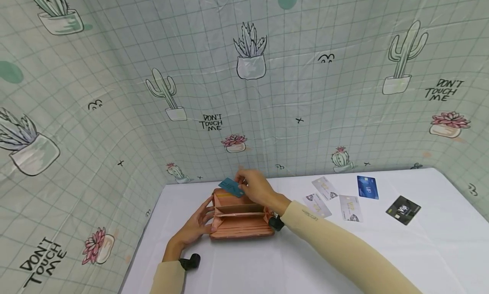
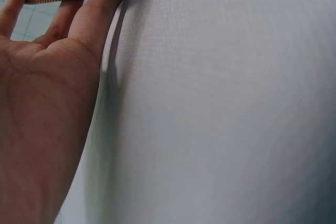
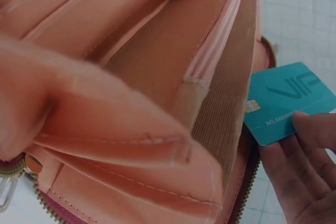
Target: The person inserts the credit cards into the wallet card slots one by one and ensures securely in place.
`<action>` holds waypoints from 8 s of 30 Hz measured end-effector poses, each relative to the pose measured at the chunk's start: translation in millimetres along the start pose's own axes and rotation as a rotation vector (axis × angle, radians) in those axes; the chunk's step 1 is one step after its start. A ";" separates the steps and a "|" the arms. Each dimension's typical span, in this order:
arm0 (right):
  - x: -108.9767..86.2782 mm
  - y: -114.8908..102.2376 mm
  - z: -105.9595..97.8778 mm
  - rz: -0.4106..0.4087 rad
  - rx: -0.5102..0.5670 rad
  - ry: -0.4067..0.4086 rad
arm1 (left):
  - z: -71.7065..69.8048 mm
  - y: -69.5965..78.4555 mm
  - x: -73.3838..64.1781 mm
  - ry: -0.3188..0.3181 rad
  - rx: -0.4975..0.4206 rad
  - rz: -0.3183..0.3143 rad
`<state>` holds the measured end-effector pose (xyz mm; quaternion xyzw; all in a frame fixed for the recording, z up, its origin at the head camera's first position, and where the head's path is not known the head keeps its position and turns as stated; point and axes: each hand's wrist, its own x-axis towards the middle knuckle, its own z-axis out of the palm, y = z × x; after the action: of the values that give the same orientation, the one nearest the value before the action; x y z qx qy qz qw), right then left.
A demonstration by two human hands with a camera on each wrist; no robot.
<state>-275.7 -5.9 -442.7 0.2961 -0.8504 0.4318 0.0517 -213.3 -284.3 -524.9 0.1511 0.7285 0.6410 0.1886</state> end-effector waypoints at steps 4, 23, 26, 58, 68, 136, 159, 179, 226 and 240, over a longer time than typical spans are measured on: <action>1.7 -0.4 0.9 -0.008 -0.031 -0.013 | 0.6 0.4 0.0 -0.002 -0.008 0.001; 17.3 -2.7 -3.1 -0.149 -0.237 -0.207 | 0.0 1.1 -0.4 -0.004 0.038 0.004; 21.6 -6.7 -4.9 -0.138 -0.266 -0.249 | -0.7 1.1 -0.6 -0.015 0.028 0.014; 42.7 -18.4 5.2 -0.216 -0.484 -0.434 | -2.2 -0.4 1.5 -0.021 0.016 0.025; 39.9 -3.7 -2.0 -0.152 -0.247 -0.439 | -3.5 0.3 0.9 -0.022 0.035 0.009; 41.0 0.7 1.5 -0.158 -0.277 -0.580 | -3.6 0.3 1.8 -0.023 -0.008 -0.013; 27.6 -6.0 2.8 -0.107 -0.269 -0.621 | -1.5 2.8 -0.5 0.009 0.019 -0.040; -20.8 35.3 -76.4 -0.085 0.072 -0.314 | -1.4 -0.1 0.8 0.003 0.015 -0.019; -146.8 130.4 -121.6 0.476 -0.023 0.021 | -1.3 0.2 -1.3 0.001 0.005 -0.023; -141.7 115.5 -95.9 0.556 -0.185 0.034 | -0.7 -1.5 0.2 -0.004 0.010 -0.005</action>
<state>-239.0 184.7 -513.1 0.0387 -0.9336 0.3551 -0.0275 -213.8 -285.0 -526.3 0.1513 0.7318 0.6365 0.1910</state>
